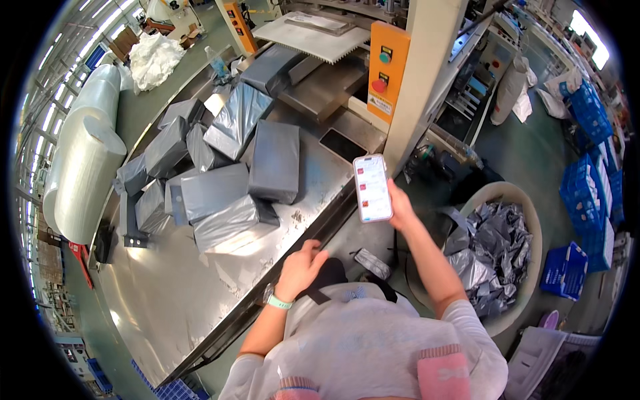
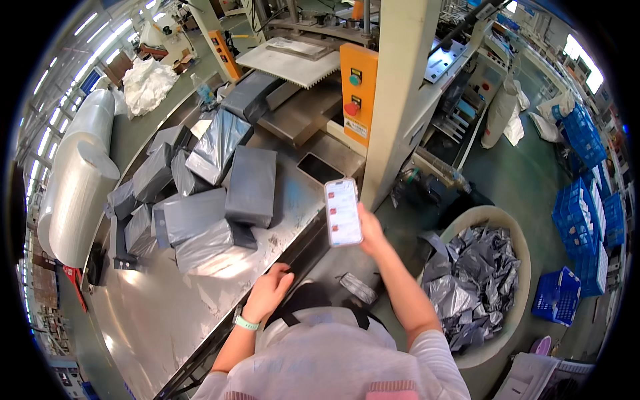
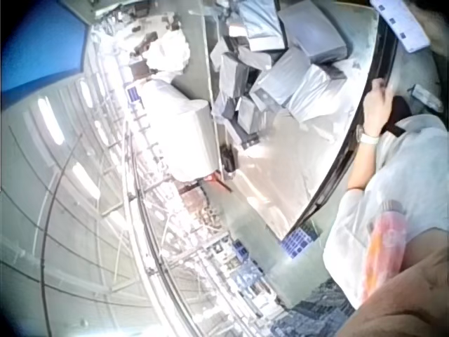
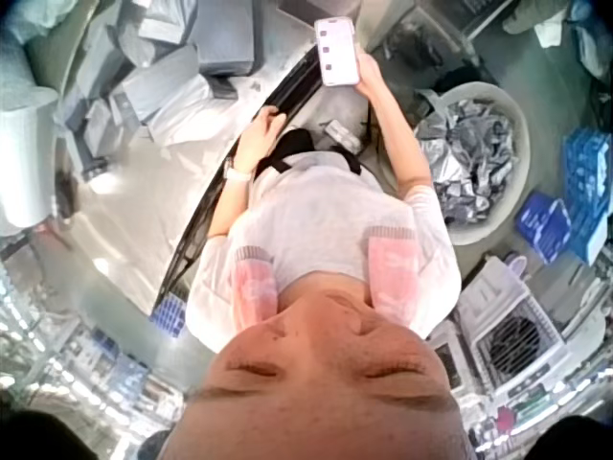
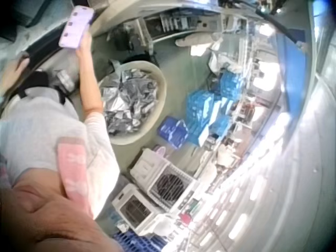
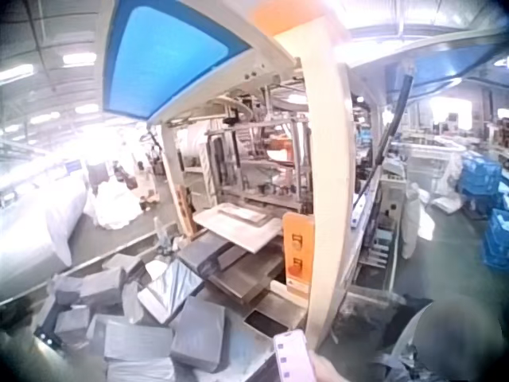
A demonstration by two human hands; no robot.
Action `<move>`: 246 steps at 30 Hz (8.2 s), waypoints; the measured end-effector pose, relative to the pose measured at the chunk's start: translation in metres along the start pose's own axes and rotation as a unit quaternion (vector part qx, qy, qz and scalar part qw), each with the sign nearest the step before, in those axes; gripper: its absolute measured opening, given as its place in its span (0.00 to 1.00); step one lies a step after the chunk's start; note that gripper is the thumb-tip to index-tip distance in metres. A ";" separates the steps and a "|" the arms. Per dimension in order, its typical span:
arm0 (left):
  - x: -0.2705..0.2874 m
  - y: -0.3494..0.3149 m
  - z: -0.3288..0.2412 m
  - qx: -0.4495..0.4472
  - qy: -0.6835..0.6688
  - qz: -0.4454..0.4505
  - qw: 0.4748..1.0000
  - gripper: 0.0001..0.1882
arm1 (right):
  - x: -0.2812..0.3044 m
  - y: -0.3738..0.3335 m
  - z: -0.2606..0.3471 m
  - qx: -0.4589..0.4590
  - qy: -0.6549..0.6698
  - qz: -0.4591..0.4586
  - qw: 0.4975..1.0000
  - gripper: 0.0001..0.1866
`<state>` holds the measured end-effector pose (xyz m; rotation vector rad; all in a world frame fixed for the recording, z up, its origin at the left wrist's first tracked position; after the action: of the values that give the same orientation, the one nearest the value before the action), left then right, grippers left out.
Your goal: The person picks up grey rectangular packages from a table and stacks them, then moves to a conveyor belt and stacks boxes into a blue plastic crate.
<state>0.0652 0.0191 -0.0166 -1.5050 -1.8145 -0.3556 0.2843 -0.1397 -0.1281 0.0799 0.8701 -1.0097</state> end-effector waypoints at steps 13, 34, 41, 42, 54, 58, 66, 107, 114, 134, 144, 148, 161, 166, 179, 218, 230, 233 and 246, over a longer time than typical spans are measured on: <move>0.093 0.160 0.042 -0.083 0.114 -0.195 0.971 0.26 | 0.052 0.270 0.082 -0.066 -0.468 -0.055 0.880 0.26; 0.138 0.226 0.120 0.041 0.132 -0.189 0.972 0.13 | -0.051 0.163 -0.113 -0.090 -0.425 0.104 0.895 0.29; 0.120 0.137 0.032 -0.075 -0.011 -0.282 0.956 0.06 | -0.097 0.105 -0.100 -0.279 -0.025 0.172 0.945 0.36; 0.118 0.120 0.013 -0.105 -0.050 -0.278 0.954 0.08 | -0.092 0.090 -0.093 -0.292 0.007 0.132 0.947 0.32; 0.143 0.034 0.150 -0.063 0.470 -0.042 0.879 0.58 | -0.074 -0.023 0.012 0.119 -0.335 0.107 0.928 0.51; 0.117 0.029 0.131 -0.005 0.397 -0.072 0.915 0.50 | -0.084 -0.063 0.027 0.157 -0.494 0.061 0.853 0.47; 0.114 -0.151 0.161 0.189 0.476 -0.179 0.840 0.55 | -0.174 -0.090 -0.127 0.078 -0.761 0.111 0.635 0.54; 0.240 0.079 0.371 0.048 0.047 0.192 0.979 0.59 | -0.453 0.133 -0.236 0.334 -0.695 0.164 0.615 0.40; 0.136 -0.051 0.354 0.135 -0.119 0.033 0.983 0.58 | -0.507 0.188 -0.309 0.134 -0.814 0.172 0.538 0.58; 0.206 -0.159 0.283 0.114 0.236 -0.310 0.914 0.08 | -0.322 0.108 -0.139 0.087 -0.851 0.346 0.386 0.62; 0.162 -0.003 0.267 -0.136 0.212 -0.063 0.966 0.11 | -0.326 0.088 -0.135 0.204 -0.844 0.226 0.441 0.61; 0.175 -0.051 0.254 -0.148 0.279 -0.124 0.941 0.09 | -0.310 0.125 -0.145 0.095 -0.855 0.238 0.452 0.62; 0.217 -0.219 0.266 0.189 0.338 -0.289 0.875 0.07 | -0.423 -0.071 -0.329 0.360 -0.576 0.715 0.166 0.39; 0.209 -0.246 0.282 0.198 0.262 -0.356 0.875 0.11 | -0.474 -0.109 -0.376 0.349 -0.574 0.697 0.251 0.34; 0.189 -0.320 0.317 0.209 0.284 -0.188 0.917 0.44 | -0.383 -0.079 -0.475 -0.161 -0.506 0.582 0.615 0.27; 0.223 -0.212 0.289 0.350 0.192 -0.283 0.872 0.49 | -0.482 0.062 -0.398 -0.277 -0.196 0.308 0.889 0.13; 0.218 -0.302 0.361 0.527 0.210 -0.416 0.710 0.43 | -0.508 0.235 -0.323 0.216 -0.424 -0.026 0.879 0.22; 0.210 -0.331 0.372 0.486 0.160 -0.432 0.743 0.42 | -0.541 0.151 -0.290 0.269 -0.560 0.120 0.775 0.21; 0.229 -0.266 0.369 0.418 0.136 -0.473 0.764 0.32 | -0.569 -0.046 -0.510 -0.139 -0.444 0.515 0.720 0.14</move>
<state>-0.3244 0.3452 -0.0504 0.1413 -1.9465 -0.1537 -0.1907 0.4581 -0.0753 -0.1651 -0.0238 0.2136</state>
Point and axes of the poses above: each hand's wrist, its own y-axis towards the middle knuckle, its own x-axis out of the back of the hand, z = x × y, the point moved 7 cm from there along y, towards the middle knuckle, and after that the axes turned 2 degrees about y, right-handed, at the moved point
